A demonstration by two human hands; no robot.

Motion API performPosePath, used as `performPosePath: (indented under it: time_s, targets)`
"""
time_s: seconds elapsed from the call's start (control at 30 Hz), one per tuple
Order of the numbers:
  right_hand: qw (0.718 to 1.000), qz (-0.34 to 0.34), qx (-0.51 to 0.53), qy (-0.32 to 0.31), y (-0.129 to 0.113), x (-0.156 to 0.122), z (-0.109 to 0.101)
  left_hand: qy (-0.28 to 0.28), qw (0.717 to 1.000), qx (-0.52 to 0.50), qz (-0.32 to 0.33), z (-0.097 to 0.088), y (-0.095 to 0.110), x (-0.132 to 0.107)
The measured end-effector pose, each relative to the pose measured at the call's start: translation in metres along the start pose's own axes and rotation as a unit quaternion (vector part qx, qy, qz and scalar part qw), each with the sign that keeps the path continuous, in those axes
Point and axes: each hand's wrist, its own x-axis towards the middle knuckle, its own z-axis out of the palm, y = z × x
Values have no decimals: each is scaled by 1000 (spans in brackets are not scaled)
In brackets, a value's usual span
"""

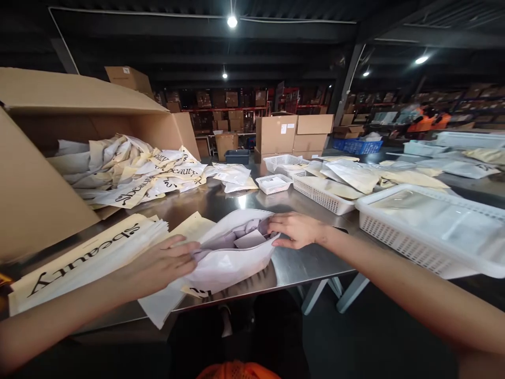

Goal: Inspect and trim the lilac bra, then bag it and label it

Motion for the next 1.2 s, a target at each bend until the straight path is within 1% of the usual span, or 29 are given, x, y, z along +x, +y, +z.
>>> performPosePath:
  time_s: [0.07, 0.13, 0.17, 0.2, 0.23, 0.3, 0.37, 0.4, 0.47, 0.53, 0.57, 0.6, 0.63, 0.67, 0.7, 0.73, 0.8, 0.83, 0.87, 0.9, 0.93, 1.0, 1.03, 1.07, 1.13, 1.2]
  targets:
    - [997, -73, -12, 30, -7, 2, 4, -18, 995, -42, -83, 0, -8, -3]
    - [990, -123, -34, 52, -13, 5, 7, -43, 982, -110, -148, 1, -17, -6]
    - [989, -125, -47, 63, -14, 7, 7, -50, 973, -145, -171, 1, -21, -8]
    - [989, -111, -55, 75, -14, 7, 6, -51, 964, -176, -193, 1, -25, -11]
    - [991, -82, -58, 88, -11, 7, 4, -49, 953, -202, -219, 1, -28, -14]
    - [994, 2, -32, 108, -2, 3, -1, -37, 928, -242, -280, 2, -34, -21]
    - [990, 92, 41, 101, 8, 0, -6, -23, 894, -274, -354, 6, -36, -27]
    - [983, 133, 85, 94, 13, -2, -6, -7, 878, -284, -386, 9, -37, -29]
    - [957, 218, 167, 91, 19, -2, -3, 45, 854, -287, -431, 17, -38, -32]
    - [917, 301, 233, 121, 22, 1, 4, 93, 838, -273, -464, 24, -39, -33]
    - [893, 333, 263, 146, 22, 3, 8, 98, 830, -262, -483, 27, -40, -31]
    - [870, 357, 293, 172, 21, 6, 12, 85, 825, -244, -502, 28, -40, -29]
    - [849, 371, 320, 196, 19, 9, 15, 60, 825, -218, -518, 28, -40, -25]
    - [834, 378, 341, 213, 17, 12, 18, 35, 830, -180, -526, 26, -39, -20]
    - [827, 379, 352, 221, 14, 15, 20, 16, 841, -137, -522, 23, -37, -13]
    - [826, 379, 353, 221, 12, 17, 22, 8, 855, -97, -509, 18, -35, -5]
    - [842, 379, 320, 213, 6, 19, 23, 15, 879, -54, -473, 10, -31, 12]
    - [854, 381, 287, 209, 4, 17, 24, 23, 886, -59, -459, 7, -30, 20]
    - [865, 384, 247, 206, 3, 14, 25, 31, 886, -81, -456, 7, -31, 26]
    - [875, 387, 207, 205, 4, 10, 26, 46, 873, -123, -470, 8, -33, 30]
    - [882, 389, 170, 206, 5, 4, 28, 68, 848, -177, -496, 12, -37, 30]
    - [886, 394, 115, 215, 11, -8, 35, 118, 775, -286, -551, 23, -45, 24]
    - [884, 399, 100, 221, 14, -14, 38, 140, 739, -330, -570, 30, -47, 18]
    - [880, 408, 89, 227, 17, -19, 41, 158, 711, -365, -580, 36, -48, 12]
    - [867, 433, 76, 235, 23, -26, 45, 193, 675, -407, -584, 49, -44, 3]
    - [855, 459, 67, 232, 28, -27, 45, 244, 629, -451, -584, 60, -33, 1]
